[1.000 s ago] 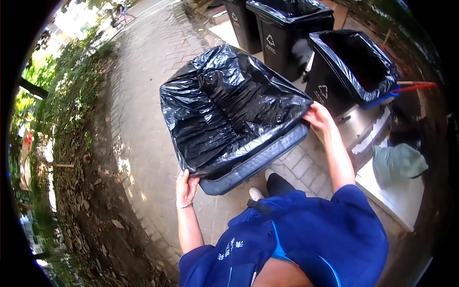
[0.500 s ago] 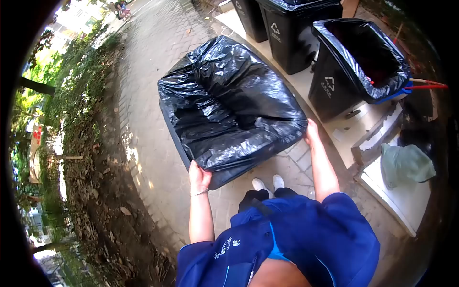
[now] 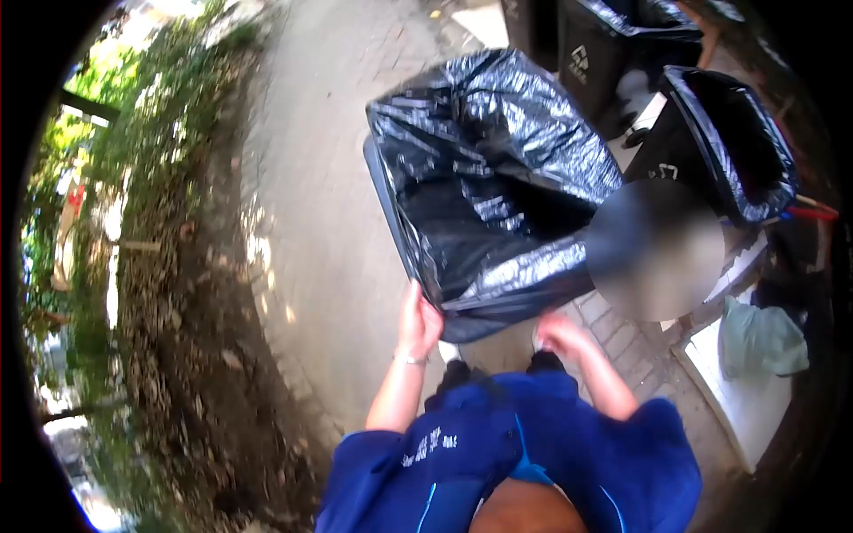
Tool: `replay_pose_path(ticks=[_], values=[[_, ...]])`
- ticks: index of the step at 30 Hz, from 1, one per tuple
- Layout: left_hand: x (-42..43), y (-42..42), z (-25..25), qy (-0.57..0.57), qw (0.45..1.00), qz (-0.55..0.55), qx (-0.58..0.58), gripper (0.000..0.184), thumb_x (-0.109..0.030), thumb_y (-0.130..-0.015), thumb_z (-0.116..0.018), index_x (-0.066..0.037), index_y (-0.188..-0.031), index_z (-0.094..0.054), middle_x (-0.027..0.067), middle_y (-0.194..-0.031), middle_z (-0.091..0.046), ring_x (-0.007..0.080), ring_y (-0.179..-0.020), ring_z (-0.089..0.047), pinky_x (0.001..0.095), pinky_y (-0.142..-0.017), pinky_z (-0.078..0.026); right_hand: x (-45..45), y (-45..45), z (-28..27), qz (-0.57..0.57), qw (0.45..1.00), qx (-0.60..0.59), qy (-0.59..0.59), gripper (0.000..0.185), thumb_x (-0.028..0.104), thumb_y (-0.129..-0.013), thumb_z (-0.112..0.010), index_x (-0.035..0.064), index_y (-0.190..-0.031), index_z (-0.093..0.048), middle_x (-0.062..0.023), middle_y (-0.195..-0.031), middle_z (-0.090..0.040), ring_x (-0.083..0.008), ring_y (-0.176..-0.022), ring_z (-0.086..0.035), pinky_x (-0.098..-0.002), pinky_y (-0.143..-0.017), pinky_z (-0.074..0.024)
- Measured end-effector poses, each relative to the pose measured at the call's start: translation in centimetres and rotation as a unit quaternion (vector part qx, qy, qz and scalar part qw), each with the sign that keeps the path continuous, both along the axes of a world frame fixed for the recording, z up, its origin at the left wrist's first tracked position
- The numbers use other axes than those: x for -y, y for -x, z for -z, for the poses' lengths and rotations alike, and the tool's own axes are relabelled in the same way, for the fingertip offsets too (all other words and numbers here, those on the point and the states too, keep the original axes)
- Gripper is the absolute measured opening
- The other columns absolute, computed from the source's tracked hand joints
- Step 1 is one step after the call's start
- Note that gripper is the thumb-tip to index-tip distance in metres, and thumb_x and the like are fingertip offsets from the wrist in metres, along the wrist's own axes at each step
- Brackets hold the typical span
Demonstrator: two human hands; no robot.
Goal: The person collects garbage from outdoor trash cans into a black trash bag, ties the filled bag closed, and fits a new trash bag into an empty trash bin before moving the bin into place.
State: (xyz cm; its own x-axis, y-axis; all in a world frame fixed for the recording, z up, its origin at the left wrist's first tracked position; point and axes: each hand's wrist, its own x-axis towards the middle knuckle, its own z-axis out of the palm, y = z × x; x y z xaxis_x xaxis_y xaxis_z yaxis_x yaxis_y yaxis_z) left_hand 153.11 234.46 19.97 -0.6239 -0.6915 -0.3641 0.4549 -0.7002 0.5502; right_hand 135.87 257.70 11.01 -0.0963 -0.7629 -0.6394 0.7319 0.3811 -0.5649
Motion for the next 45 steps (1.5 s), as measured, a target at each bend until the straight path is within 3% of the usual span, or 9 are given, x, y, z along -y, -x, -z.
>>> replay_pose_path(ticks=[2, 4, 8, 15, 19, 28, 34, 41, 45], values=[[0.5, -0.7, 1.1, -0.068, 0.990, 0.111, -0.045, 0.037, -0.028, -0.087, -0.035, -0.004, -0.114, -0.043, 0.0098, -0.116, -0.047, 0.0219, -0.109, -0.042, 0.0370, -0.097, -0.025, 0.7, -3.8, -4.0, -0.048, 0.983, 0.101, 0.144, 0.021, 0.016, -0.080, -0.052, -0.0010, -0.092, -0.052, -0.0118, -0.082, -0.059, -0.0190, -0.074, -0.059, -0.0252, -0.061, -0.0488], [2.0, -1.2, -0.5, -0.084, 0.951, 0.269, -0.128, 0.041, -0.031, -0.085, -0.039, -0.003, -0.115, -0.042, 0.0107, -0.117, -0.046, 0.0238, -0.110, -0.040, 0.0377, -0.096, -0.025, 3.5, -6.9, -8.2, -0.001, 0.978, 0.101, 0.183, 0.039, 0.020, -0.081, -0.050, 0.0005, -0.114, -0.041, -0.0172, -0.104, -0.052, -0.0259, -0.094, -0.053, -0.0322, -0.076, -0.0451], [4.2, -0.7, -2.2, -0.080, 0.901, 0.399, -0.150, 0.048, -0.036, -0.080, -0.048, -0.004, -0.116, -0.041, 0.0107, -0.118, -0.045, 0.0232, -0.110, -0.039, 0.0364, -0.096, -0.026, 8.1, -10.5, -9.3, 0.142, 0.971, 0.050, 0.187, 0.036, 0.019, -0.083, -0.046, 0.0017, -0.114, -0.039, -0.0163, -0.112, -0.047, -0.0270, -0.100, -0.049, -0.0350, -0.081, -0.0425], [5.2, -3.3, 0.6, -0.078, 0.897, 0.419, -0.116, 0.033, -0.034, -0.086, -0.039, -0.011, -0.108, -0.047, 0.0054, -0.111, -0.049, 0.0191, -0.105, -0.041, 0.0382, -0.088, -0.035, 10.4, -13.6, -7.2, 0.406, 0.879, 0.021, 0.249, 0.018, 0.014, -0.085, -0.041, 0.0072, -0.102, -0.044, -0.0115, -0.110, -0.047, -0.0275, -0.106, -0.043, -0.0394, -0.087, -0.0374], [5.1, -3.5, 1.8, -0.002, 0.907, 0.420, -0.032, 0.035, -0.036, -0.087, -0.035, -0.009, -0.105, -0.048, 0.0039, -0.102, -0.054, 0.0163, -0.093, -0.051, 0.0223, -0.057, -0.046, 10.5, -14.2, -7.2, 0.416, 0.870, 0.018, 0.265, 0.015, 0.016, -0.086, -0.040, 0.0076, -0.097, -0.046, -0.0099, -0.106, -0.050, -0.0248, -0.103, -0.045, -0.0383, -0.086, -0.0382], [3.5, -4.5, 1.8, 0.019, 0.927, 0.370, 0.054, 0.032, -0.034, -0.088, -0.032, -0.010, -0.104, -0.046, 0.0062, -0.100, -0.055, 0.0166, -0.089, -0.054, 0.0239, -0.060, -0.046, 11.0, -14.7, -8.4, 0.458, 0.855, 0.084, 0.230, 0.022, 0.021, -0.088, -0.037, 0.0063, -0.103, -0.043, -0.0113, -0.105, -0.051, -0.0252, -0.104, -0.045, -0.0399, -0.088, -0.0366], [3.6, -5.4, 2.1, -0.036, 0.919, 0.393, 0.011, 0.029, -0.031, -0.089, -0.033, -0.010, -0.104, -0.047, 0.0059, -0.101, -0.055, 0.0171, -0.090, -0.053, 0.0252, -0.065, -0.044, 9.9, -14.7, -6.1, 0.429, 0.887, 0.082, 0.150, 0.039, 0.042, -0.086, -0.034, 0.0090, -0.099, -0.050, -0.0077, -0.086, -0.060, -0.0203, -0.080, -0.057, -0.0325, -0.067, -0.0473], [3.2, -5.9, 2.7, -0.084, 0.918, 0.385, -0.043, 0.031, -0.033, -0.087, -0.038, -0.012, -0.108, -0.045, 0.0050, -0.104, -0.053, 0.0161, -0.095, -0.050, 0.0289, -0.077, -0.044, 9.7, -15.9, -5.4, 0.473, 0.865, 0.106, 0.133, 0.045, 0.051, -0.083, -0.031, 0.0132, -0.096, -0.051, -0.0030, -0.082, -0.060, -0.0152, -0.071, -0.055, -0.0269, -0.054, -0.0407], [3.1, -5.9, 3.7, -0.080, 0.921, 0.376, -0.063, 0.035, -0.037, -0.085, -0.039, -0.011, -0.108, -0.045, 0.0050, -0.100, -0.053, 0.0151, -0.088, -0.052, 0.0246, -0.060, -0.049, 10.4, -15.7, -5.3, 0.464, 0.878, 0.077, 0.092, 0.053, 0.058, -0.080, -0.030, 0.0152, -0.106, -0.047, -0.0019, -0.095, -0.054, -0.0152, -0.071, -0.048, -0.0249, -0.050, -0.0335]])
